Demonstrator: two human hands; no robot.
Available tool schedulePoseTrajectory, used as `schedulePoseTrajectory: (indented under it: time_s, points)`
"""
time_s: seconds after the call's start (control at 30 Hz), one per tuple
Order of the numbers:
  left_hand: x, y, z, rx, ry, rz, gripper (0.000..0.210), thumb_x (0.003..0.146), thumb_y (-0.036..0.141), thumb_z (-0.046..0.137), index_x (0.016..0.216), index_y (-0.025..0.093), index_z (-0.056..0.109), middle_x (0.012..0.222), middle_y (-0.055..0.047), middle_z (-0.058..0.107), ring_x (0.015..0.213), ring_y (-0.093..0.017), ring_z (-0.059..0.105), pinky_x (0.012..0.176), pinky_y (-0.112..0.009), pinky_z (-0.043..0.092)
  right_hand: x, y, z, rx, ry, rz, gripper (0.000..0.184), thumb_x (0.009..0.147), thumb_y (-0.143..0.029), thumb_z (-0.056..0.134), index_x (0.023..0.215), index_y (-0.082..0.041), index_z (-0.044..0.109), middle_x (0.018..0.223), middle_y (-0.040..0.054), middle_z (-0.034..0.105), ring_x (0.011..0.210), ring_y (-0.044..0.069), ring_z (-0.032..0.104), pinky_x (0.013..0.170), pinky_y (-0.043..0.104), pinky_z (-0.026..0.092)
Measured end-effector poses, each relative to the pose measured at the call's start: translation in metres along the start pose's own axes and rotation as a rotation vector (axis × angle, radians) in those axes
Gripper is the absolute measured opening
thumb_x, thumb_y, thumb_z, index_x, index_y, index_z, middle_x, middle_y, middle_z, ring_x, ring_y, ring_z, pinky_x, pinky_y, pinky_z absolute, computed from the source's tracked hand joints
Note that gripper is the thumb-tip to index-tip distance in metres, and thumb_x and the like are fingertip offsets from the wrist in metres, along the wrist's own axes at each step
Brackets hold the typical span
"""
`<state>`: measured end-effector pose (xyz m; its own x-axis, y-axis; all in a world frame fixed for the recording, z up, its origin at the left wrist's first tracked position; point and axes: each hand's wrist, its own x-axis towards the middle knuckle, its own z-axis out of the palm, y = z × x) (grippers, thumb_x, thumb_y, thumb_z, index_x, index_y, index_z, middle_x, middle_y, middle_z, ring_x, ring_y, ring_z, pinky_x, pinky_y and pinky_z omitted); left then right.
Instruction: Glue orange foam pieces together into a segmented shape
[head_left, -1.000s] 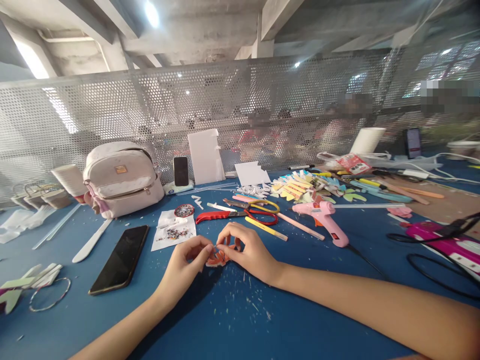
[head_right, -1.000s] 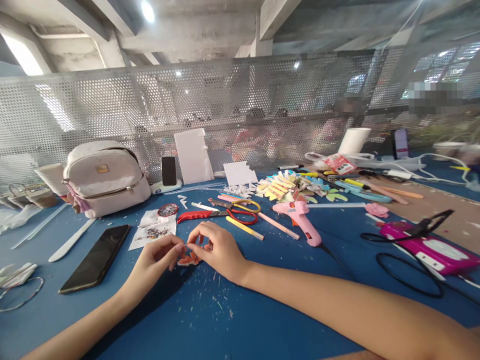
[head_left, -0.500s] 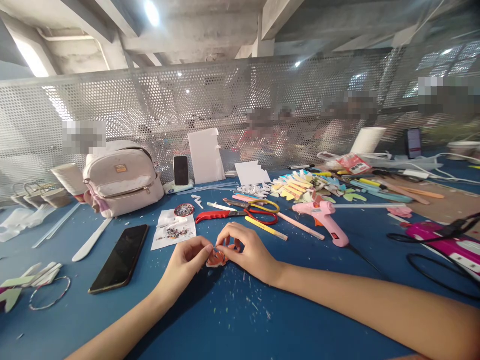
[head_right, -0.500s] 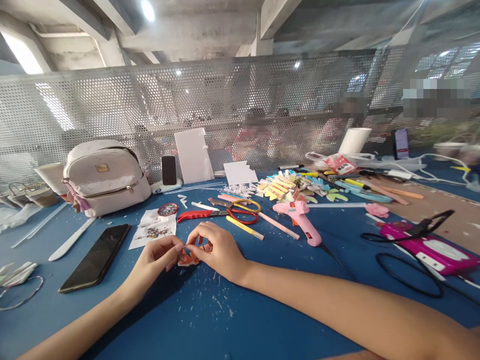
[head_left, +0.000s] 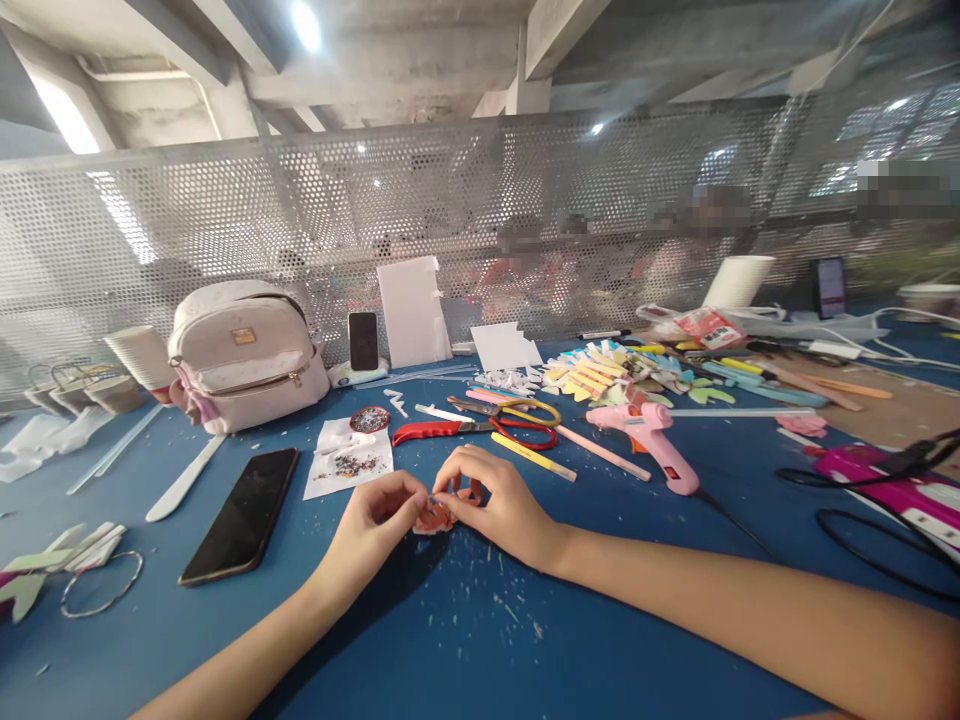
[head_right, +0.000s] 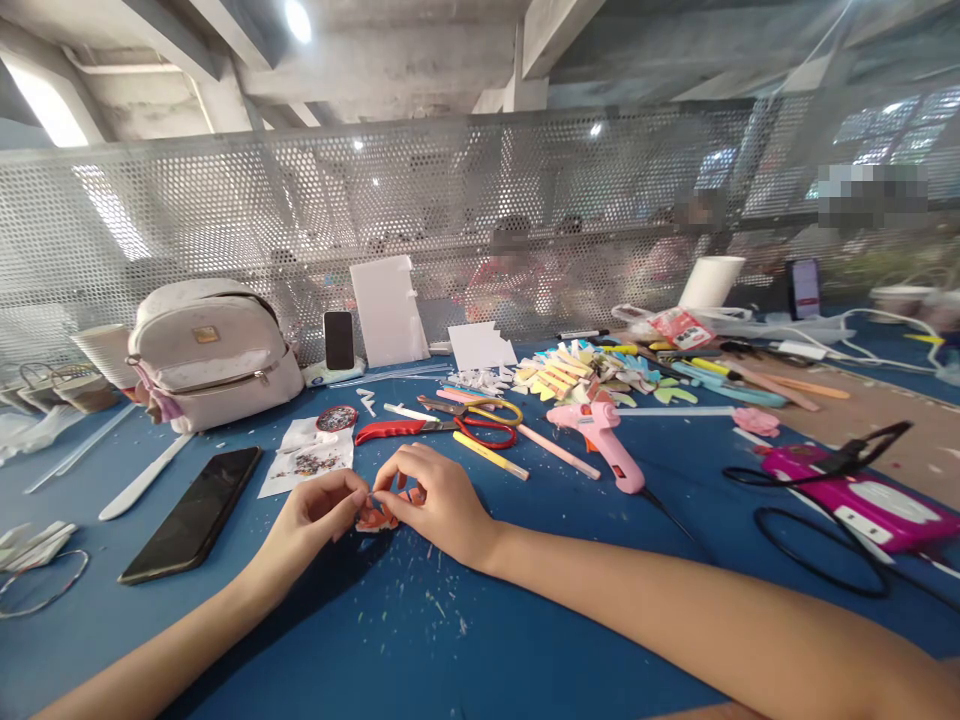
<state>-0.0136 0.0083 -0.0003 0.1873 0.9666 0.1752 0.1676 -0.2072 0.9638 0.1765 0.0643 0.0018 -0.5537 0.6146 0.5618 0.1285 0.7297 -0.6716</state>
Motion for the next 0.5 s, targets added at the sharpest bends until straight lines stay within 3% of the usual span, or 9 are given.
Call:
schedulePoseTrajectory:
  time_s: [0.5]
  points:
    - [-0.0001,0.0001,0.0013,0.071,0.028,0.018,0.037,0.096,0.051,0.058,0.083,0.016,0.06,0.071,0.003,0.06,0.062,-0.011,0.059,0.064,-0.028,0.052,0.0001,-0.0008,0.0001,-0.003,0.011,0.0,0.01,0.09,-0.018,0.065,0.082,-0.022,0.062,0.081,0.0005,0.061,0.077,0.016,0.057,0.057,0.023,0.043]
